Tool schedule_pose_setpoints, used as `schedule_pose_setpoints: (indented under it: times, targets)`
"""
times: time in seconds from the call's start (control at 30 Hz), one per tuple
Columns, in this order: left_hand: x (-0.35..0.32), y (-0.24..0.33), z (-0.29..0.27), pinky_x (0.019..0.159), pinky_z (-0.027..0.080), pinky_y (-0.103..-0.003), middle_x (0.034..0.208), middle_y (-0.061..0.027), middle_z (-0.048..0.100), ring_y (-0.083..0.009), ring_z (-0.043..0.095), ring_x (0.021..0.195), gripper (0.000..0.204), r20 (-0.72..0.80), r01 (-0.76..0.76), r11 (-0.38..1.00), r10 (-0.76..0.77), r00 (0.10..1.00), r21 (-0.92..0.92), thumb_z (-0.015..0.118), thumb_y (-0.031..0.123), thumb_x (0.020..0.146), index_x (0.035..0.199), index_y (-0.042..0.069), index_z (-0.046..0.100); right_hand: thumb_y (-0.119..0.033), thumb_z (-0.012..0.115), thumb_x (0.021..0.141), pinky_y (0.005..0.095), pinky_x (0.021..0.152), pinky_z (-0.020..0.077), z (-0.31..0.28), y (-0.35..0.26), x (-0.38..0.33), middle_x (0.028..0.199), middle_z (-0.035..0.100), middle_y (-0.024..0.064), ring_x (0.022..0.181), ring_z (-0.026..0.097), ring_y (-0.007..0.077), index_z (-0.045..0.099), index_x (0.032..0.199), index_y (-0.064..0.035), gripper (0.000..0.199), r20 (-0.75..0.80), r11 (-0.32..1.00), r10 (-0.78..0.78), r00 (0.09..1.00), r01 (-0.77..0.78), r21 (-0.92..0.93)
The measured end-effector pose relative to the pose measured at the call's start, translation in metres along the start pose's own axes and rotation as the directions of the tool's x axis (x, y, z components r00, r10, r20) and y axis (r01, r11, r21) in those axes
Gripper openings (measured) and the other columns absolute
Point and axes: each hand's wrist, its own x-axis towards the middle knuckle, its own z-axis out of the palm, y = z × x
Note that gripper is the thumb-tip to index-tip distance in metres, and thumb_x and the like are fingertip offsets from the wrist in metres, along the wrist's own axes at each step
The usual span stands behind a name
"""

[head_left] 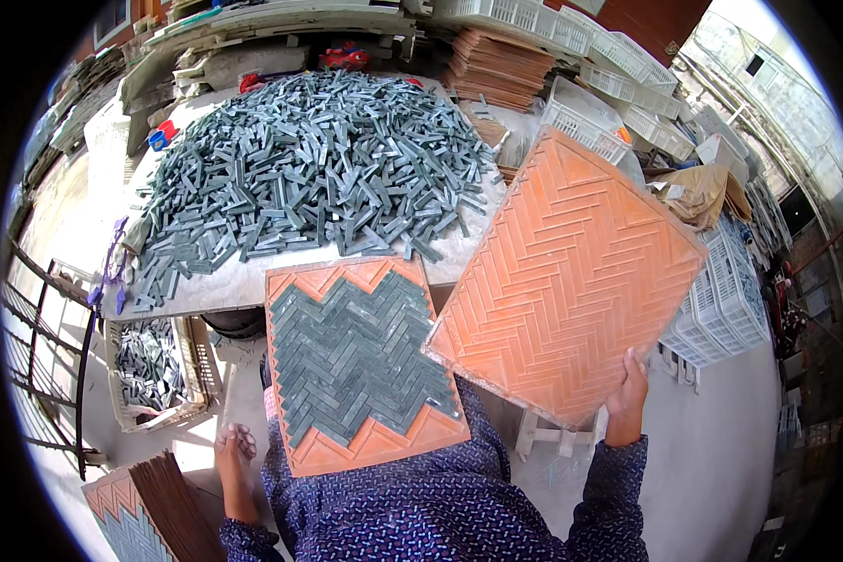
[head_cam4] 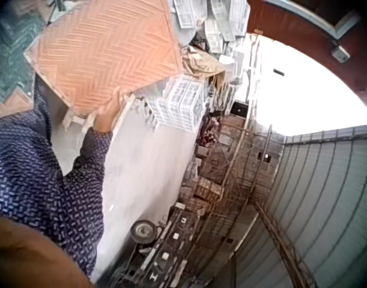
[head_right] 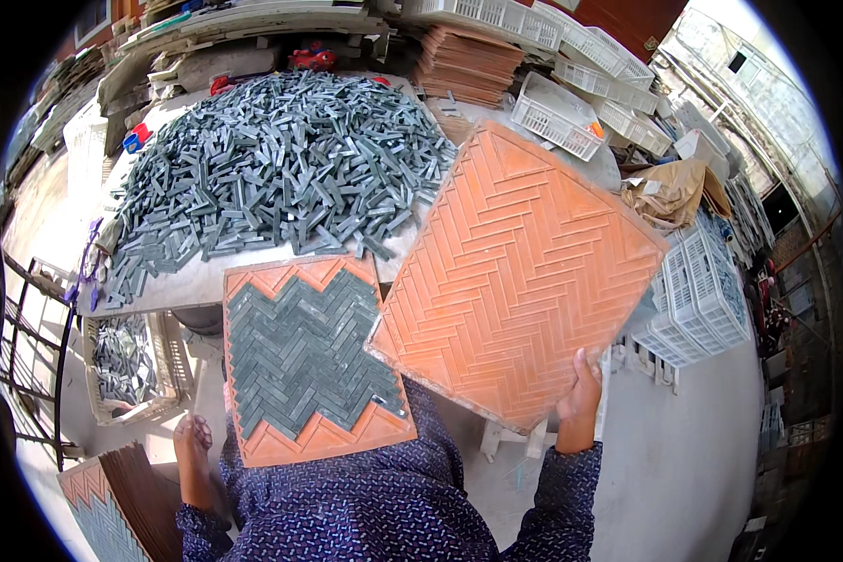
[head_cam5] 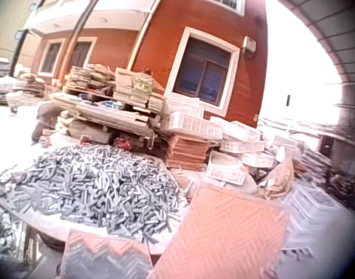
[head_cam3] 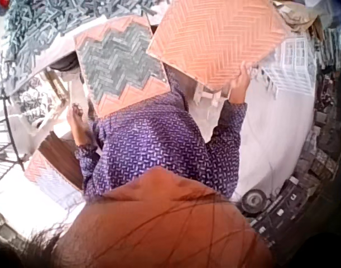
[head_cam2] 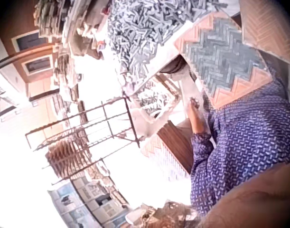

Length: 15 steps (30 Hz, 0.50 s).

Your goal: The person arranges small gray rectangular tiles by hand onto a square orange board in a herringbone pattern. They periodically flip the board to check alignment and continue placing tiles until the surface is covered.

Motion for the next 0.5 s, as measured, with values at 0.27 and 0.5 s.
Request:
schedule_pose_setpoints:
  times: [0.27, 0.5]
  targets:
    - [-0.013, 0.101, 0.100, 0.061, 0.045, -0.025, 0.094, -0.0089, 0.060, -0.0159, 0.057, 0.079, 0.058, 0.452, 0.053, 0.979, 0.043, 0.891, -0.199, 0.037, 0.054, 0.095, 0.114, 0.001, 0.049, -0.013, 0.060, 0.089, 0.0339, 0.094, 0.0417, 0.146, 0.039, 0.026, 0.114, 0.059, 0.0090, 0.104, 0.056, 0.0190, 0.051, 0.122, 0.0016, 0.038, 0.379, 0.974, -0.226, 0.897, 0.220, 0.061]
    - [0.019, 0.231, 0.155, 0.091, 0.049, -0.051, 0.130, -0.0328, 0.040, -0.0383, 0.050, 0.117, 0.094, 0.764, 0.314, 0.872, 0.099, 0.638, -0.376, 0.049, 0.061, 0.086, 0.135, -0.014, 0.022, -0.002, 0.068, 0.079, 0.0281, 0.075, 0.0478, 0.263, 0.033, 0.027, 0.089, 0.068, 0.0093, 0.082, 0.064, 0.0176, 0.066, 0.093, 0.0000, 0.014, 0.740, 0.717, -0.566, 0.364, 0.660, 0.225]
